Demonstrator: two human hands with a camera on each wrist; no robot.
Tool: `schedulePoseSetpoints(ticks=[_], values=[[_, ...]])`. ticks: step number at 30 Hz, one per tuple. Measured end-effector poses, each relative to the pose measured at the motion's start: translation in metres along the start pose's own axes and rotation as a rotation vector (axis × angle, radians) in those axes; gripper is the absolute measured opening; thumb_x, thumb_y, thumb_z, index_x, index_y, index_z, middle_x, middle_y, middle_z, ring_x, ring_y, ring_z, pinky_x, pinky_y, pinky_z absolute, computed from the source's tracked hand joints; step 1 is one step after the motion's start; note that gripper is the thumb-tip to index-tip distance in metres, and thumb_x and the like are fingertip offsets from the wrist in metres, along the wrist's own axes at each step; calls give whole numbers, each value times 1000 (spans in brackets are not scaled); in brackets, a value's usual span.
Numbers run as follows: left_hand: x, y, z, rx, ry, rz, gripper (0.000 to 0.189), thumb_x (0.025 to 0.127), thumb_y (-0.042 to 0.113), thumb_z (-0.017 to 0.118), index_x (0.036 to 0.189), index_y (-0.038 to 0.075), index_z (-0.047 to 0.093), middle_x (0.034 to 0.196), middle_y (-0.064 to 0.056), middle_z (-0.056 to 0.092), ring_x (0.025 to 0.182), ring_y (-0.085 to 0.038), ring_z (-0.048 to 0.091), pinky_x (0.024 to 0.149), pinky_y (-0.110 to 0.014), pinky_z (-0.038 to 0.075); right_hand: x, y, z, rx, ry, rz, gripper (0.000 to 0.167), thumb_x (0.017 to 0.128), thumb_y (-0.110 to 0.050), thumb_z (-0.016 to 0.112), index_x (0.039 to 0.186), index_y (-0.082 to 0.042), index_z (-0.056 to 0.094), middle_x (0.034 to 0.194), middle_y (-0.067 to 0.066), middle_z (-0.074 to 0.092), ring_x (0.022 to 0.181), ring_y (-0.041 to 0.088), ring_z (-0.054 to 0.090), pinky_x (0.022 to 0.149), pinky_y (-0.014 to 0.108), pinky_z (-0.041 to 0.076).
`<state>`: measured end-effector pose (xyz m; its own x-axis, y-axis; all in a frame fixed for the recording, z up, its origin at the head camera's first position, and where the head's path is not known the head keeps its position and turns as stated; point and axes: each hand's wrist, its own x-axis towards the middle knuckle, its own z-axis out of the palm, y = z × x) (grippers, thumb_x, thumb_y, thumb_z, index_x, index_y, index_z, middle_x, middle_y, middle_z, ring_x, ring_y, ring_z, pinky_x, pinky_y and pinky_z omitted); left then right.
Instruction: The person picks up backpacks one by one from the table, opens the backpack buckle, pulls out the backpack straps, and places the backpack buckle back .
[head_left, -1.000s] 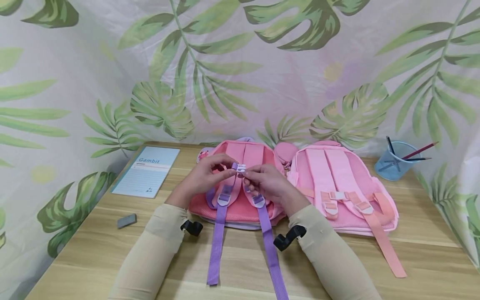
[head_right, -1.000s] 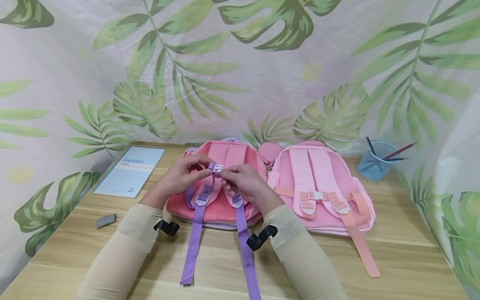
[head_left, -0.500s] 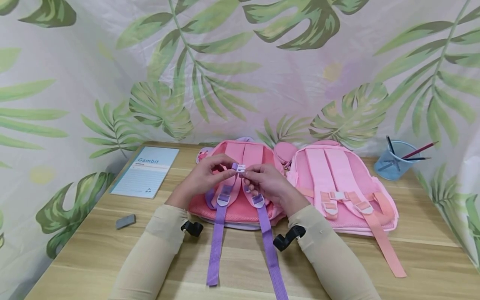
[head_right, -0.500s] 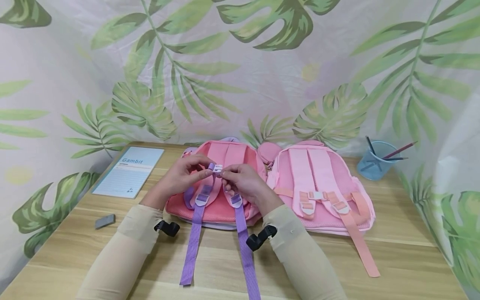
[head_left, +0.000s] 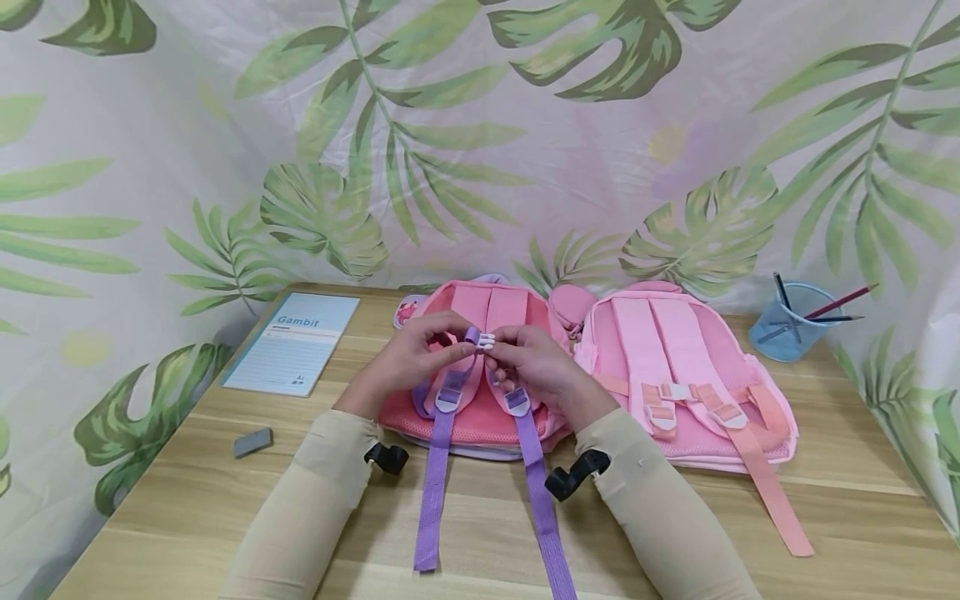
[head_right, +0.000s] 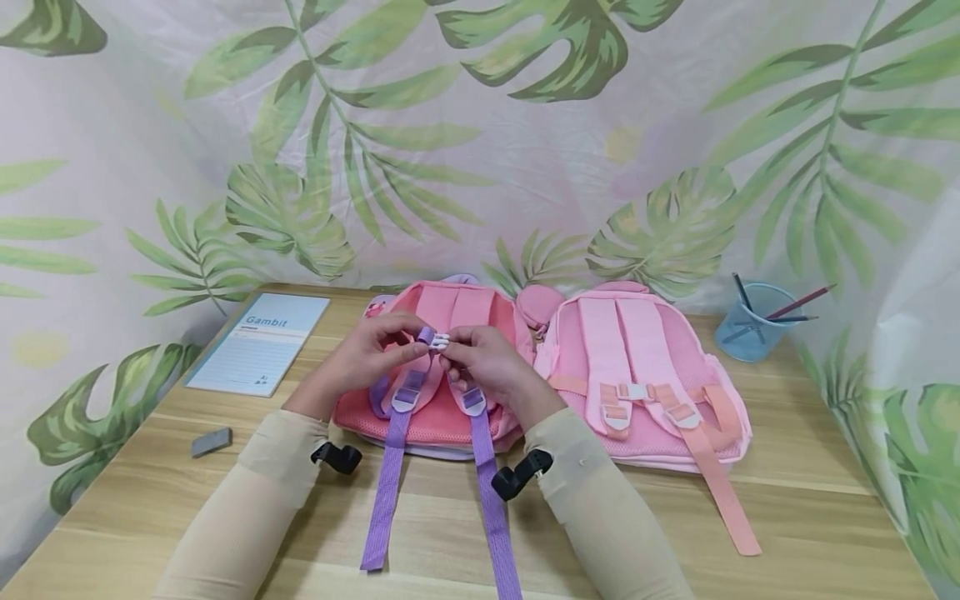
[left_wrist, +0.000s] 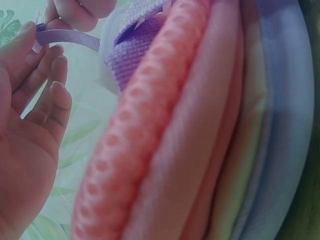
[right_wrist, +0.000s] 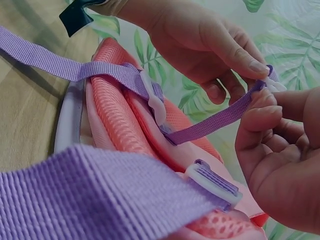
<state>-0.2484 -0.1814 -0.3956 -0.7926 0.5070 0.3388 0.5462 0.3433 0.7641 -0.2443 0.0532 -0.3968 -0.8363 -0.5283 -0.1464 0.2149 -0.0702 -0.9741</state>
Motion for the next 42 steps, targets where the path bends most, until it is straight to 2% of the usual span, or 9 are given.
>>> schedulePoseSetpoints(ticks=[5,9,13,17,21,27,31,35,42], values=[[1,-1,1,-1,-1,0,16,100,8,76,116,12,77,107,-3,72,99,-17,64,83,-28,50,-3,-3,-2,-49,-4,-4,17,113,-7,47,110,1,61,77,1,61,64,11,52,55,22,45],[1,-1,1,0,2,-9,16,100,8,76,116,11,77,107,-4,72,100,-19,64,84,-28,51,-5,-5,-4,-21,39,40,20,114,-12,46,113,0,62,77,1,61,64,11,51,56,22,47],[1,-2,1,7,2,-16,17,100,8,76,117,11,77,108,-4,72,100,-18,64,84,-28,51,-5,-7,-4,14,77,64,28,115,-21,46,108,-2,64,76,1,61,64,12,51,56,24,46],[2,-2,1,20,-7,-11,17,100,9,76,117,12,77,108,-3,72,100,-18,64,85,-29,51,-5,-8,-2,-44,80,38,31,116,-29,50,102,-5,65,76,1,60,63,12,52,55,24,46],[2,-2,1,28,-19,-8,19,101,10,76,120,11,76,109,-4,72,103,-23,65,86,-29,51,-4,-8,0,-93,87,8,25,114,-22,55,97,-6,66,74,0,59,61,11,52,52,22,44],[1,-3,2,50,-62,-48,30,97,10,81,126,8,73,111,-11,72,106,-33,66,88,-35,51,-4,-9,2,-73,121,17,23,112,-17,58,94,-6,65,72,-1,58,59,10,51,51,21,42],[1,-4,5,88,-103,-72,25,95,11,83,118,8,74,107,-11,72,100,-29,65,87,-37,50,-4,-9,1,-68,140,23,23,112,-18,58,95,-5,66,72,-1,58,58,9,51,50,21,42],[1,-5,8,111,-104,-74,16,96,11,82,109,8,75,101,-7,73,94,-23,62,85,-38,50,-4,-10,1,-63,142,23,23,112,-17,58,95,-5,67,72,-1,59,59,9,50,49,20,41],[0,-10,10,116,-119,-108,15,97,11,81,112,8,79,104,-4,78,95,-17,66,86,-34,55,-5,-10,0,-8,153,18,20,111,-13,56,95,-6,67,71,-2,58,57,8,49,49,19,40]])
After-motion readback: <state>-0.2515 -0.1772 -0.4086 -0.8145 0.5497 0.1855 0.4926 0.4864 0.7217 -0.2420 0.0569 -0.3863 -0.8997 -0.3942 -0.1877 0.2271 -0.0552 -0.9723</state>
